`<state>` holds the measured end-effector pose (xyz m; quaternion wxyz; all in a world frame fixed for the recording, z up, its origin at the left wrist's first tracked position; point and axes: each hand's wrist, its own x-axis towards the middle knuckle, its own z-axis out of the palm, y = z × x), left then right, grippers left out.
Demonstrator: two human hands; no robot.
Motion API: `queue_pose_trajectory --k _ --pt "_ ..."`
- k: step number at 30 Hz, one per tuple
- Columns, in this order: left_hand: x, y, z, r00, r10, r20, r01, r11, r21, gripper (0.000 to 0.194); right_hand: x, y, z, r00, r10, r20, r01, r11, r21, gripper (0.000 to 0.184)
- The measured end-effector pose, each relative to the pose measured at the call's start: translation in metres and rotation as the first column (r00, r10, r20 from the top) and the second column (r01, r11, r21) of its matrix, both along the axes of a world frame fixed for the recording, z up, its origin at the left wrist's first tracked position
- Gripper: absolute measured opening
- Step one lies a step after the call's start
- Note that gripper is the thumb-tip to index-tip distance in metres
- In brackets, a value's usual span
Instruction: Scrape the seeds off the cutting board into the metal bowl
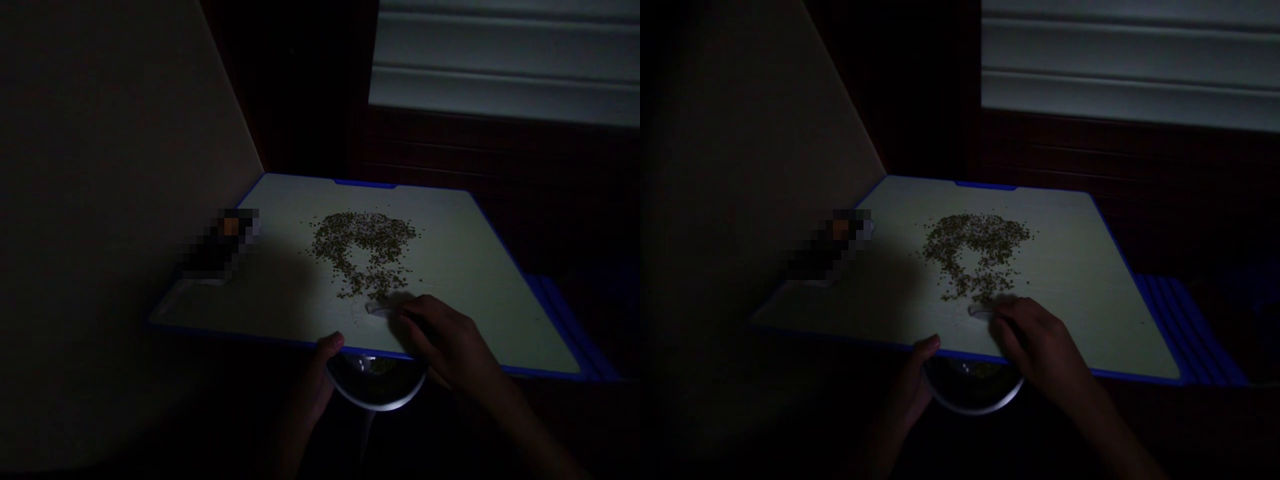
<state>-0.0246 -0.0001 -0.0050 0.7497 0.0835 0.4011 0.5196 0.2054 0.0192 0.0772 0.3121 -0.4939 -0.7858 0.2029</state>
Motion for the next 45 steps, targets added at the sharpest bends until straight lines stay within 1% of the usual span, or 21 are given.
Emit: queue_pose_trajectory --k 3,5,7,11,13,16,20,22,26,31,34,37,41,43,45 --pt "-0.002 -0.001 0.002 1.0 -0.003 -0.006 0.003 0.999 -0.05 0.045 0.002 0.004 0.001 0.997 -0.074 -0.012 0.073 0.997 -0.025 0.022" --pt "-0.002 -0.002 0.002 0.999 0.02 -0.026 -0.022 0.997 -0.078 0.046 0.007 0.01 0.003 0.991 -0.137 -0.007 0.136 0.99 -0.039 0.024" --pt "-0.003 -0.002 0.002 0.998 0.043 -0.042 -0.047 0.996 -0.08 0.043 0.013 0.018 0.005 0.981 -0.195 0.021 0.195 0.98 -0.032 0.026" --pt "-0.002 -0.001 0.001 1.0 -0.002 -0.03 0.001 1.0 -0.031 0.036 0.02 0.037 0.01 0.969 -0.236 0.069 0.236 0.972 0.001 0.031" --pt "-0.002 0.0 0.001 0.999 -0.011 -0.035 0.011 1.0 -0.005 0.035 0.021 0.047 0.012 0.969 -0.234 0.077 0.235 0.972 0.0 0.031" --pt "-0.002 0.001 0.003 0.998 -0.015 -0.06 0.014 1.0 -0.011 0.035 0.016 0.061 0.016 0.97 -0.2 0.139 0.193 0.979 0.065 0.029" --pt "-0.002 0.001 0.003 0.997 -0.025 -0.079 0.021 0.998 -0.052 0.037 0.008 0.076 0.021 0.98 -0.089 0.177 0.083 0.996 0.045 0.027" --pt "-0.002 0.001 0.002 0.996 -0.015 -0.087 0.011 0.999 -0.045 0.038 0.005 0.078 0.023 0.983 -0.048 0.176 0.042 0.998 0.036 0.027" --pt "-0.002 0.0 -0.001 0.994 0.032 -0.102 -0.034 0.999 -0.023 0.036 0.007 0.07 0.022 0.985 0.013 0.172 -0.02 0.999 0.041 0.027" --pt "-0.003 -0.001 -0.002 0.996 -0.002 -0.089 -0.004 0.997 -0.071 0.04 0.014 0.046 0.016 0.99 0.015 0.137 -0.024 0.998 0.064 0.024" --pt "-0.002 0.0 0.001 0.997 -0.019 -0.08 0.015 0.999 -0.045 0.043 0.013 0.032 0.013 0.994 0.007 0.109 -0.014 0.998 0.06 0.021" --pt "-0.001 0.001 0.004 0.997 -0.025 -0.067 0.024 0.999 -0.022 0.042 0.008 0.02 0.012 0.998 0.016 0.063 -0.018 1.0 0.025 0.02" --pt "-0.001 0.001 0.005 0.998 -0.01 -0.07 0.008 0.999 -0.033 0.034 0.008 0.011 0.013 1.0 -0.025 0.012 0.025 1.0 -0.008 0.019" --pt "-0.001 0.001 0.004 0.997 0.009 -0.078 -0.011 0.999 -0.03 0.03 0.015 0.009 0.014 0.997 -0.08 -0.008 0.08 0.997 0.02 0.018" --pt "-0.001 0.001 0.004 0.997 0.001 -0.082 -0.003 0.999 -0.032 0.032 0.027 0.008 0.014 0.992 -0.121 -0.024 0.123 0.989 0.081 0.016"
